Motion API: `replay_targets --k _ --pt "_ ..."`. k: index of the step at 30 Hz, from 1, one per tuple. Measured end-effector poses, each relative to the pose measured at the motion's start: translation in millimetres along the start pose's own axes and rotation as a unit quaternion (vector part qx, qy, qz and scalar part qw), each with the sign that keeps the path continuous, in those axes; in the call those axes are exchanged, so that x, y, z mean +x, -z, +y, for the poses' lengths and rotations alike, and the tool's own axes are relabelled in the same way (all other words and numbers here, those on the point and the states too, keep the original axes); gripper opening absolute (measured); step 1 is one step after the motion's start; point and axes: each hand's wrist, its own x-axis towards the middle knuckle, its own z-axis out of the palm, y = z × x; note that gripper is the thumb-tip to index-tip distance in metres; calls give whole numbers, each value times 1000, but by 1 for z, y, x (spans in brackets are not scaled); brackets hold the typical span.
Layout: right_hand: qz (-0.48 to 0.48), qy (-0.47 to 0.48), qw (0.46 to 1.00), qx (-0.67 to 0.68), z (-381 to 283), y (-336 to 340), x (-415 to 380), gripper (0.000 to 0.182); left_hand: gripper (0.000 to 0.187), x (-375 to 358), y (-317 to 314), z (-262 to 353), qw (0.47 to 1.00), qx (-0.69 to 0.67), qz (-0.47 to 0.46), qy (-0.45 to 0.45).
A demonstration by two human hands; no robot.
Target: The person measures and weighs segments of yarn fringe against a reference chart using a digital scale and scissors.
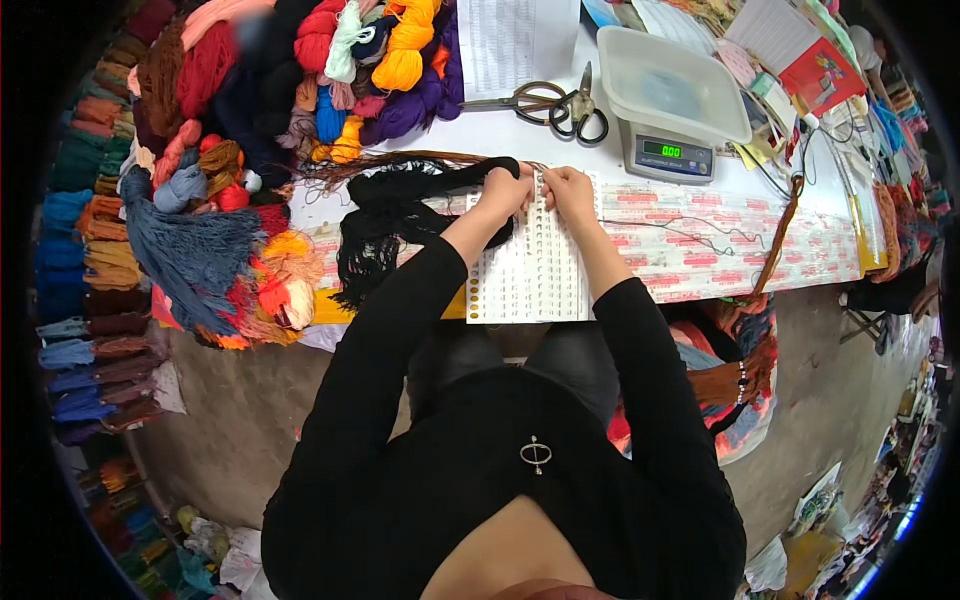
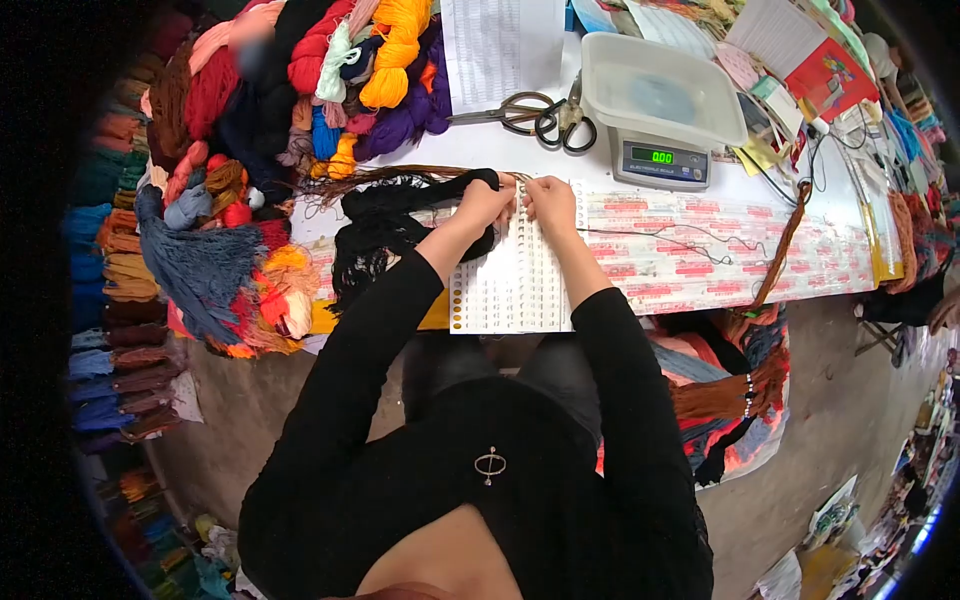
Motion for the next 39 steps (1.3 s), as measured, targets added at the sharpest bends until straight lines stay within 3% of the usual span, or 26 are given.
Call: replay_targets --k 5,8,10,11,12,14,15,17,18,20,23,24,26,28,30,31,32,33,34,35,38,39 --pt "-18 -6 999 28 -4 1 -3 16 13 9 -2 -1 991 136 11 1" --pt "-28 3 1000 4 -5 0 -4 16 16 3 21 7 1000 14 11 -9" --pt "-35 13 999 -24 -7 1 -7 17 13 -3 52 31 986 -149 -23 67" --pt "-37 7 998 -42 -12 2 -11 16 8 -2 71 40 940 -315 -90 96" --pt "-41 0 997 -62 -20 2 -16 15 9 -1 85 45 860 -472 -150 123" --pt "-51 -3 997 -65 -17 2 -14 15 16 -8 94 49 773 -593 -209 86" --pt "-55 -2 997 -46 -8 3 -8 15 24 -4 87 39 843 -506 -178 46" --pt "-72 -9 997 13 -2 4 0 16 45 -13 62 29 942 -269 -197 48" --pt "-82 -19 995 55 -1 5 1 16 43 -14 44 20 975 -132 -165 73" --pt "-96 -25 992 77 -4 6 -1 17 17 -25 23 16 983 8 -177 39" --pt "-86 1 996 -7 -5 2 -4 19 20 -24 36 21 995 65 -74 -19" --pt "-74 3 997 -30 -4 1 -5 20 20 -22 53 31 996 73 -11 48" --pt "-51 9 996 -73 -6 -3 -7 21 12 -5 112 25 974 -214 -8 70" --pt "-51 11 995 -86 -2 -2 -6 22 12 1 191 23 917 -393 -42 52" --pt "-53 7 994 -93 -1 -2 -6 22 13 3 269 12 864 -503 20 4" --pt "-53 1 994 -93 -2 -1 -6 22 8 -8 293 19 861 -505 44 -49" --pt "-52 -4 994 -92 -3 -1 -7 22 10 -18 308 20 878 -439 168 -89" --pt "-49 5 998 -47 -6 0 -9 22 11 -15 336 2 864 -448 155 -167" --pt "-46 14 999 -1 -12 2 -14 22 19 -33 333 14 852 -444 233 -150" --pt "-42 22 998 45 -18 4 -20 23 23 -55 323 25 841 -479 163 -191" --pt "29 113 993 17 -32 22 -44 23 33 -104 256 34 820 -498 -4 -283" --pt "27 168 984 -60 -13 29 -43 24 32 -112 227 25 911 -294 70 -281"
